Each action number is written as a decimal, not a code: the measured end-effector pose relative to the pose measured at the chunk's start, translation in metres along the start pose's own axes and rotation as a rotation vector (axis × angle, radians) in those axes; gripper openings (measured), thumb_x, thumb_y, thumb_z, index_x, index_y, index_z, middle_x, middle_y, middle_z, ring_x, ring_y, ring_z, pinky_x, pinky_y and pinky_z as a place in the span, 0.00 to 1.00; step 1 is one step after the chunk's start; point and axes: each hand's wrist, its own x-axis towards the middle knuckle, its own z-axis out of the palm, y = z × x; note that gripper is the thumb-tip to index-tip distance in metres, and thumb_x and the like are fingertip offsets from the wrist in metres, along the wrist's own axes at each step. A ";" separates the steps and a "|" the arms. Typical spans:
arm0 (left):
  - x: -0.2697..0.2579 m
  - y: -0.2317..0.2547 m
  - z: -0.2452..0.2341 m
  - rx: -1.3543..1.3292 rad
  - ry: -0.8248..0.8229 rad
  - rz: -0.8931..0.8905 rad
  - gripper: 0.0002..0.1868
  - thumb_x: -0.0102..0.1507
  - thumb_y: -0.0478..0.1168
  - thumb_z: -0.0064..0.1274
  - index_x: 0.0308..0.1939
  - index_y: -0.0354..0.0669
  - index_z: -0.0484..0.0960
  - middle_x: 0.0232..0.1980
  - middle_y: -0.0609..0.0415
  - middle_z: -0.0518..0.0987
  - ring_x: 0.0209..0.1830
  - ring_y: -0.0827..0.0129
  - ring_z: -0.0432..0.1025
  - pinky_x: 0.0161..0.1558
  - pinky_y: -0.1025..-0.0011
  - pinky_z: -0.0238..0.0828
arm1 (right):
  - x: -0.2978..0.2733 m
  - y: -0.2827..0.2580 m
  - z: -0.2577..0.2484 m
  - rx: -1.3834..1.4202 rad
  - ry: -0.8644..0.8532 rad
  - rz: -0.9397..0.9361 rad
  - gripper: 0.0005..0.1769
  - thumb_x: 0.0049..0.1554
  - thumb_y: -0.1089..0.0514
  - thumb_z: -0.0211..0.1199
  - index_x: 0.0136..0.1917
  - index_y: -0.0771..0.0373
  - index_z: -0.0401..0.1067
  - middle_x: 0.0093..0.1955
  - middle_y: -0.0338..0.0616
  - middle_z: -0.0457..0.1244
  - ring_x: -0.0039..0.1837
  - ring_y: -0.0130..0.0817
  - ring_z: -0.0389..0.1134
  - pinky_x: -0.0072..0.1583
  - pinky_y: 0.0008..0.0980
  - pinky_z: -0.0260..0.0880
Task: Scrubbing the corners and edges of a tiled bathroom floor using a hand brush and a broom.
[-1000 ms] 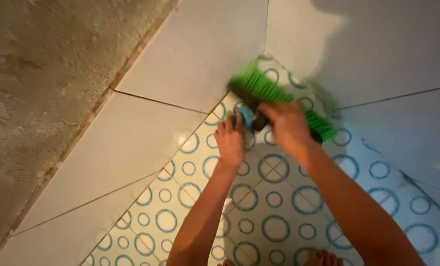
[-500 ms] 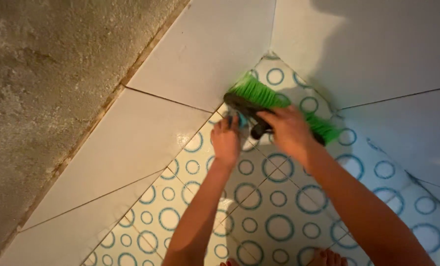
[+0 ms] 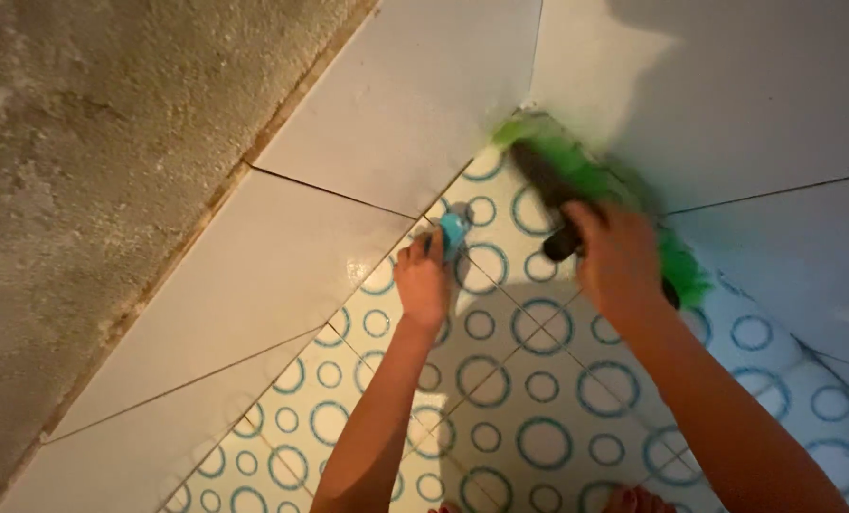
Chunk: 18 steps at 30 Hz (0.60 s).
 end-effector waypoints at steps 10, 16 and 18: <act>0.022 0.008 0.019 -0.010 -0.041 -0.049 0.33 0.55 0.34 0.58 0.66 0.42 0.77 0.64 0.43 0.76 0.52 0.48 0.72 0.50 0.53 0.72 | 0.010 -0.005 0.026 -0.057 0.022 -0.107 0.43 0.45 0.69 0.65 0.74 0.52 0.69 0.70 0.57 0.61 0.59 0.56 0.62 0.60 0.51 0.64; 0.026 0.021 0.034 0.060 0.052 -0.092 0.34 0.54 0.34 0.61 0.66 0.43 0.77 0.62 0.45 0.77 0.54 0.48 0.71 0.53 0.51 0.71 | 0.018 -0.016 0.033 0.010 -0.095 -0.078 0.42 0.45 0.65 0.69 0.74 0.56 0.67 0.66 0.59 0.61 0.63 0.59 0.62 0.64 0.54 0.63; 0.031 0.021 0.038 0.106 0.060 -0.099 0.34 0.55 0.33 0.62 0.66 0.46 0.77 0.63 0.48 0.78 0.54 0.50 0.72 0.53 0.51 0.71 | 0.022 -0.007 0.034 0.054 -0.075 -0.106 0.42 0.44 0.67 0.67 0.73 0.55 0.67 0.68 0.59 0.61 0.63 0.60 0.62 0.65 0.53 0.63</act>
